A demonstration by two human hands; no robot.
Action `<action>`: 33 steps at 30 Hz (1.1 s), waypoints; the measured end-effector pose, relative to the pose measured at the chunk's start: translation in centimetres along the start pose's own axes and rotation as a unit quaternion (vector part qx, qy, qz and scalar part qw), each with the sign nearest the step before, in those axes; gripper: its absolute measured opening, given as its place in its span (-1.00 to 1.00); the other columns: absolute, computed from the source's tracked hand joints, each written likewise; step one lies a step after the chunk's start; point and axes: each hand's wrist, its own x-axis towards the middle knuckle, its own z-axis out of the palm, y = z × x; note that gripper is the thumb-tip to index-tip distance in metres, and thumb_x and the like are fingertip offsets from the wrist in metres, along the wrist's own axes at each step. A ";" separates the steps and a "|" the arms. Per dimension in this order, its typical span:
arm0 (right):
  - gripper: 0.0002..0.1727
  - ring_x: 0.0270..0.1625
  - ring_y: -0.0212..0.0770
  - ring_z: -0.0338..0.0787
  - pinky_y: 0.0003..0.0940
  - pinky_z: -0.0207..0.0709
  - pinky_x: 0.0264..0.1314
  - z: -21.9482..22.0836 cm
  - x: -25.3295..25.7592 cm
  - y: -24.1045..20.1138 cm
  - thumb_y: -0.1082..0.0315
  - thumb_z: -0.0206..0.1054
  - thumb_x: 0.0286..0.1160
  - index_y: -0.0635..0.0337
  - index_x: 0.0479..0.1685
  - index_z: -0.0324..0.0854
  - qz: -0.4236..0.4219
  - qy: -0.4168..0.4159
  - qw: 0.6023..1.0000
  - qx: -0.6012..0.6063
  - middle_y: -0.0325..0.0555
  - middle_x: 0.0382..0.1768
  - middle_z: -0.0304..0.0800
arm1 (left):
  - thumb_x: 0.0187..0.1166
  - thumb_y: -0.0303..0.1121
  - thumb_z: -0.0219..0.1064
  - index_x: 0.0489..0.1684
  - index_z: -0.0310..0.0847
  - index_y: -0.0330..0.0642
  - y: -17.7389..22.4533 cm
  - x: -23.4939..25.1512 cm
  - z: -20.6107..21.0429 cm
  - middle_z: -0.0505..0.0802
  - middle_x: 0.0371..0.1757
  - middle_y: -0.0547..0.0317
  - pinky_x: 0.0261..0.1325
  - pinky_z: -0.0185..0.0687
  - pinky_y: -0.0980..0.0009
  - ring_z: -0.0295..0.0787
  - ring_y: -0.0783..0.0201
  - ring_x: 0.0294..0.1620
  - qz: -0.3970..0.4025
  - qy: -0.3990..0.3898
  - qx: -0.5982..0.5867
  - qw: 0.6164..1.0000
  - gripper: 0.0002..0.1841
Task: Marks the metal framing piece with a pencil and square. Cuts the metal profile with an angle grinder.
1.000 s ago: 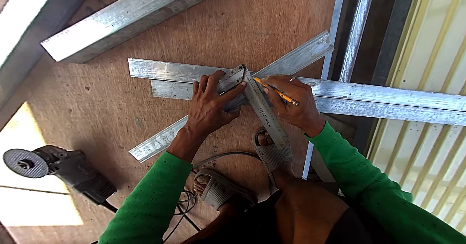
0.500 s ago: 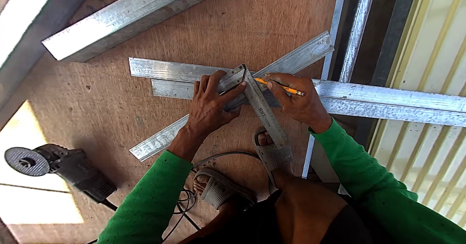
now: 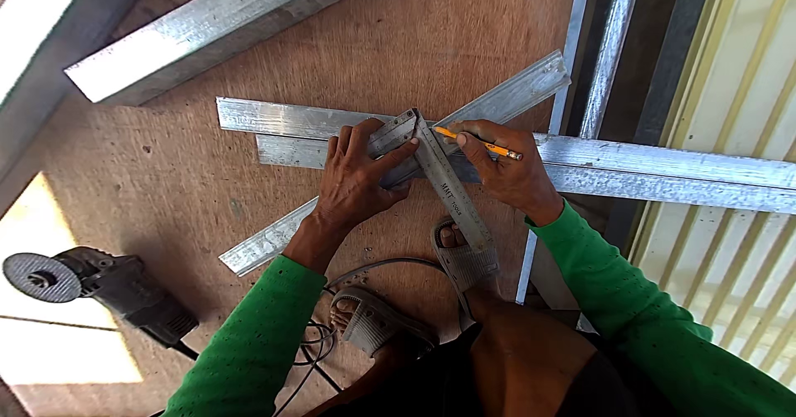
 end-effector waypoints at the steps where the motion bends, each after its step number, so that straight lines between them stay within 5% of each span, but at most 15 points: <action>1: -0.71 -0.07 -0.43 0.87 -0.44 0.75 0.06 0.0 0.0 0.0 0.29 0.24 0.75 0.22 0.15 0.81 0.000 -0.001 1.000 -0.003 -0.13 -0.06 0.94 | 0.28 0.10 0.51 0.51 0.64 0.41 0.0 0.0 0.0 0.61 0.43 -0.25 0.05 0.40 -0.05 0.57 -0.18 0.18 0.000 0.001 0.002 1.000 -0.35; 15: -0.72 0.32 -0.14 0.85 -0.23 0.68 0.45 0.6 -0.5 0.4 0.33 0.30 0.68 0.32 0.11 0.83 -0.062 0.016 0.997 -0.043 0.07 0.14 0.91 | 0.31 0.11 0.46 0.53 0.62 0.46 0.4 0.2 0.1 0.59 0.46 -0.24 0.04 0.37 -0.05 0.55 -0.18 0.19 -0.006 -0.004 0.018 1.000 -0.36; 25: -0.72 0.38 -0.08 0.81 -0.08 0.60 0.49 0.8 -0.8 0.0 0.33 0.28 0.67 0.24 0.11 0.85 -0.070 0.013 0.994 -0.083 0.02 0.18 0.90 | 0.32 0.10 0.45 0.50 0.65 0.43 0.6 0.3 0.0 0.61 0.44 -0.26 0.01 0.37 -0.06 0.56 -0.20 0.17 -0.007 -0.002 0.013 1.000 -0.39; 29: -0.73 0.38 -0.02 0.81 -0.17 0.66 0.46 0.5 -0.9 0.0 0.33 0.29 0.65 0.27 0.04 0.86 -0.076 0.008 0.993 -0.084 0.11 0.20 0.88 | 0.32 0.10 0.45 0.50 0.64 0.45 0.5 0.2 0.1 0.60 0.45 -0.26 0.02 0.38 -0.07 0.57 -0.20 0.18 -0.007 -0.001 0.016 1.000 -0.39; 33: -0.71 0.45 0.04 0.74 -0.16 0.62 0.46 -0.2 -2.2 -1.5 0.35 0.27 0.65 0.26 0.14 0.82 -0.044 -0.039 0.991 -0.124 0.15 0.39 0.75 | 0.32 0.10 0.45 0.50 0.64 0.45 0.6 0.3 0.2 0.60 0.45 -0.27 0.02 0.37 -0.07 0.57 -0.21 0.17 -0.006 -0.002 0.015 1.000 -0.38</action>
